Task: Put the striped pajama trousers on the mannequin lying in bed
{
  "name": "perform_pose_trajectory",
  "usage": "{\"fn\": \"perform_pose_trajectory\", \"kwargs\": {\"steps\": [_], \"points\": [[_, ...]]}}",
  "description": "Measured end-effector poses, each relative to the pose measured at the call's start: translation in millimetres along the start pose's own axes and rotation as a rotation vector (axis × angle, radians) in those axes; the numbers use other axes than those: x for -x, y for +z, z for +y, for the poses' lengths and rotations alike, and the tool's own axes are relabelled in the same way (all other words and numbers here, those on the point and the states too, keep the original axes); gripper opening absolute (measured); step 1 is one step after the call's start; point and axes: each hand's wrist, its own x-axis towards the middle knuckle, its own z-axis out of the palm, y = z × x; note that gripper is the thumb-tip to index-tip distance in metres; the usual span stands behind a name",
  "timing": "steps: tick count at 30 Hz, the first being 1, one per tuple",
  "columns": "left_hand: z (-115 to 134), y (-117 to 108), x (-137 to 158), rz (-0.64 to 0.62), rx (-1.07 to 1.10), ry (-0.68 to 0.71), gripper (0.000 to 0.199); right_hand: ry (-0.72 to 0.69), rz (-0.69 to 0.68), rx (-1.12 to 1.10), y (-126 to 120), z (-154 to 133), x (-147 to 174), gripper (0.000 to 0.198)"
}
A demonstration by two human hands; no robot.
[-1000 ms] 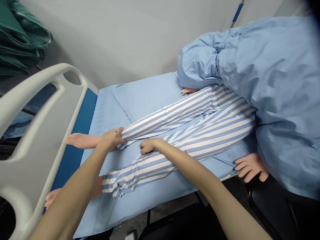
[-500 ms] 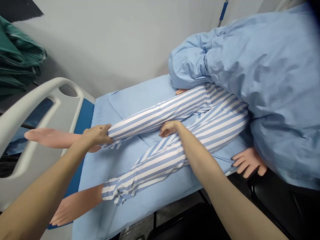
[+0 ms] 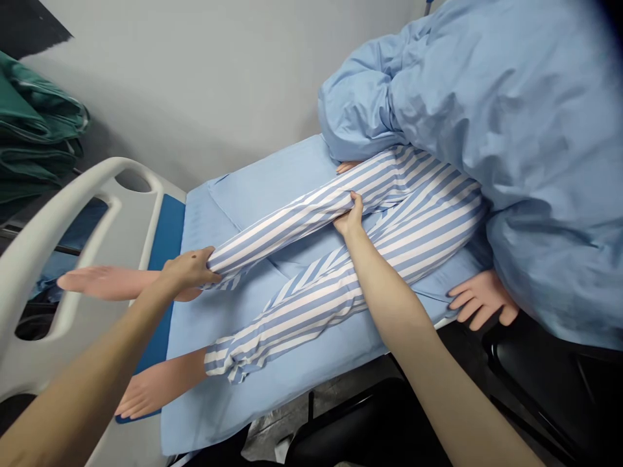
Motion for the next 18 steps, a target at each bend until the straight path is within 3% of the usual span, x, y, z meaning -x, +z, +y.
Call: {"fn": "perform_pose_trajectory", "kwargs": {"steps": [5,9,12,18], "points": [[18.5,22.5,1.1,0.075,0.141,-0.028,0.048,-0.011,-0.055,-0.151,4.9,-11.5,4.4,0.028],[54.0,33.4,-6.5,0.209,0.407,0.016,0.048,-0.015,-0.228,-0.328,11.2,-31.3,15.9,0.033],[82.4,42.1,-12.4,0.276,0.548,-0.002,0.049,-0.043,-0.251,-0.322,14.7,-41.3,23.8,0.040],[109.7,56.8,-12.8,0.314,0.578,-0.133,0.056,-0.010,-0.289,-0.398,13.6,-39.9,20.2,0.045]]}}
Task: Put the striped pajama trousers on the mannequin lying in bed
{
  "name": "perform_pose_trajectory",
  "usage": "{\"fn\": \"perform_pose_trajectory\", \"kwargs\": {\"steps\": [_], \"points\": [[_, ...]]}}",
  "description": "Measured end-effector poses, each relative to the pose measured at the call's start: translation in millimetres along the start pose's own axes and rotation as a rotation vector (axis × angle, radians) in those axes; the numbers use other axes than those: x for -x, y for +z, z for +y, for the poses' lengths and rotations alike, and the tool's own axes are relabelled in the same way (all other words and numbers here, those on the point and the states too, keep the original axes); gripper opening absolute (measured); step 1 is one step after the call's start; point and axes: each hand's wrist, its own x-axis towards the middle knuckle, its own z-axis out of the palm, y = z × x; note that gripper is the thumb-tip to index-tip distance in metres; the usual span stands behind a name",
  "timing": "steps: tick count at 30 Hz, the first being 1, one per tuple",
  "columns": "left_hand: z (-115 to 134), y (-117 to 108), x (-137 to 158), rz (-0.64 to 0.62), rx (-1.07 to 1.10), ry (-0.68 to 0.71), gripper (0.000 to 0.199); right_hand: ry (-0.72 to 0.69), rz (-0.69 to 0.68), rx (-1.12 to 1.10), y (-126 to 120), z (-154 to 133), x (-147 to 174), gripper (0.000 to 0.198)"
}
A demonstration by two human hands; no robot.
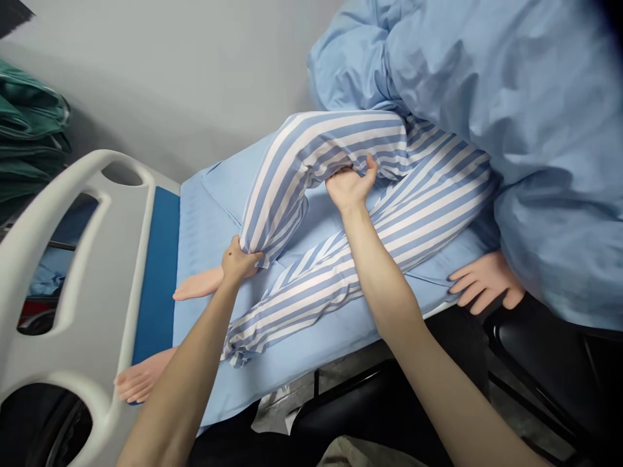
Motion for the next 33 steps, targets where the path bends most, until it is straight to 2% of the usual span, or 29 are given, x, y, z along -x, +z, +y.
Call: {"fn": "perform_pose_trajectory", "kwargs": {"steps": [4,9,13,16,18,22,26,33], "points": [[-4.1,-3.8,1.8,-0.006,-0.085,0.004,0.052,0.047,0.002,0.065,-9.3,-0.9,-9.0,0.046],[-26.8,-25.8,-5.0,-0.083,-0.217,0.036,0.047,0.040,0.052,0.150,-16.9,5.0,-14.6,0.042],[-48.9,-51.1,-11.8,-0.137,-0.390,0.017,0.052,0.030,0.143,0.160,-27.9,20.5,-21.8,0.030],[-59.0,-59.7,-16.2,-0.168,-0.517,0.025,0.051,0.090,0.253,0.184,-41.3,30.7,-29.6,0.019],[-61.0,-55.2,-17.0,-0.198,-0.516,0.024,0.049,0.131,0.310,0.223,-50.4,34.5,-33.0,0.015],[-58.5,-29.3,-11.7,-0.276,-0.428,-0.027,0.051,0.156,0.326,0.284,-62.4,36.1,-33.5,0.018],[-59.3,-8.9,-2.8,-0.209,-0.386,-0.007,0.052,0.200,0.331,0.360,-67.5,35.6,-33.2,0.026],[-62.8,1.5,7.1,-0.088,-0.356,0.008,0.049,0.147,0.199,0.467,-74.7,33.7,-38.9,0.030]]}}
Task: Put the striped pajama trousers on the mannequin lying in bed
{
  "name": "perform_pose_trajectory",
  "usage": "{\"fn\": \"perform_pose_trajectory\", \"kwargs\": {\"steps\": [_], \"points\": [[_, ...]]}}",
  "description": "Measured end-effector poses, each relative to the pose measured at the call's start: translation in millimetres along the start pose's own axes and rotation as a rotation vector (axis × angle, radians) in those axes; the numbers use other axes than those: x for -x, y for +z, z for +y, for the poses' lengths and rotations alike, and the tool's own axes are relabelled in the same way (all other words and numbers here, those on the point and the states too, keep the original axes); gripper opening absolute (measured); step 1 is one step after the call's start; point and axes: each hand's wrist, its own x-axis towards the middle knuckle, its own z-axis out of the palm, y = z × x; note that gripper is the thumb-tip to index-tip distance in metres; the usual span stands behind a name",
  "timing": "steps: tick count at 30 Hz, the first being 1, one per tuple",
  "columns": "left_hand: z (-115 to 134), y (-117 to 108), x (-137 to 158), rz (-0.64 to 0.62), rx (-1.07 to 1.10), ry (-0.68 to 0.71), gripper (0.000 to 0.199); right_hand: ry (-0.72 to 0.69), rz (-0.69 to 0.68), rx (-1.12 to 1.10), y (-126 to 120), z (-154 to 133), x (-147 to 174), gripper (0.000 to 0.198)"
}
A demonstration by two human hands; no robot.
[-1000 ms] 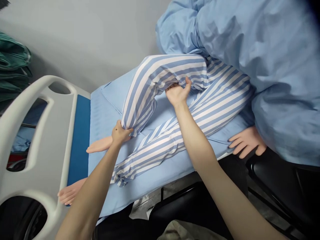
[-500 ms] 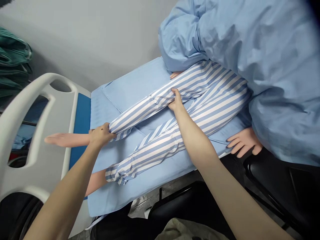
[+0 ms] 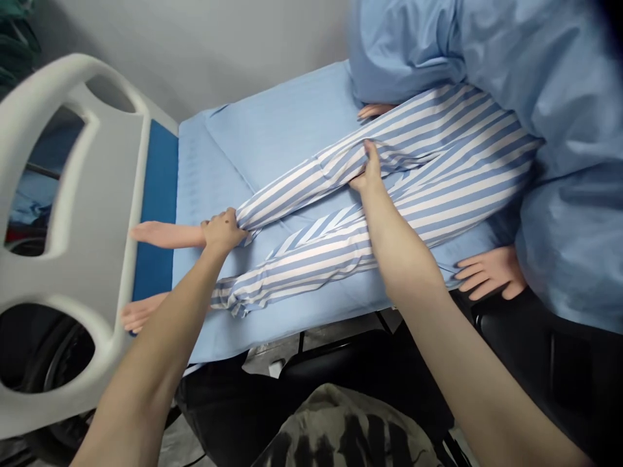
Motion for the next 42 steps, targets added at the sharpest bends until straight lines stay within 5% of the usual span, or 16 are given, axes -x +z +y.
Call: {"fn": "perform_pose_trajectory", "kwargs": {"steps": [4,8,14,19,24,34,38,42], "points": [[-0.1,-7.2,-6.3,-0.010,0.049,-0.069,0.049,-0.121,-0.044,-0.027,8.4,-11.1,14.9,0.043],[3.7,-28.8,-13.3,0.041,0.156,-0.080,0.050,-0.052,-0.130,-0.251,21.6,-30.0,33.6,0.044],[40.6,-52.3,-6.2,0.192,0.347,-0.102,0.051,-0.064,-0.236,-0.468,36.2,-60.0,55.9,0.042],[76.2,-28.7,1.2,0.221,0.512,-0.089,0.049,0.082,-0.309,-0.708,39.4,-73.9,71.1,0.030],[87.3,-4.0,4.3,0.218,0.574,-0.071,0.044,0.035,-0.328,-0.614,36.0,-69.7,65.1,0.038],[77.1,-30.1,12.2,0.156,0.482,-0.057,0.052,-0.091,-0.262,-0.277,35.8,-68.9,63.9,0.049],[48.7,-44.4,11.6,0.136,0.374,-0.080,0.056,-0.113,-0.200,-0.132,33.3,-62.7,63.5,0.055],[10.1,-55.1,13.2,0.151,0.165,-0.044,0.054,-0.080,-0.201,-0.253,31.8,-44.6,55.4,0.041]]}}
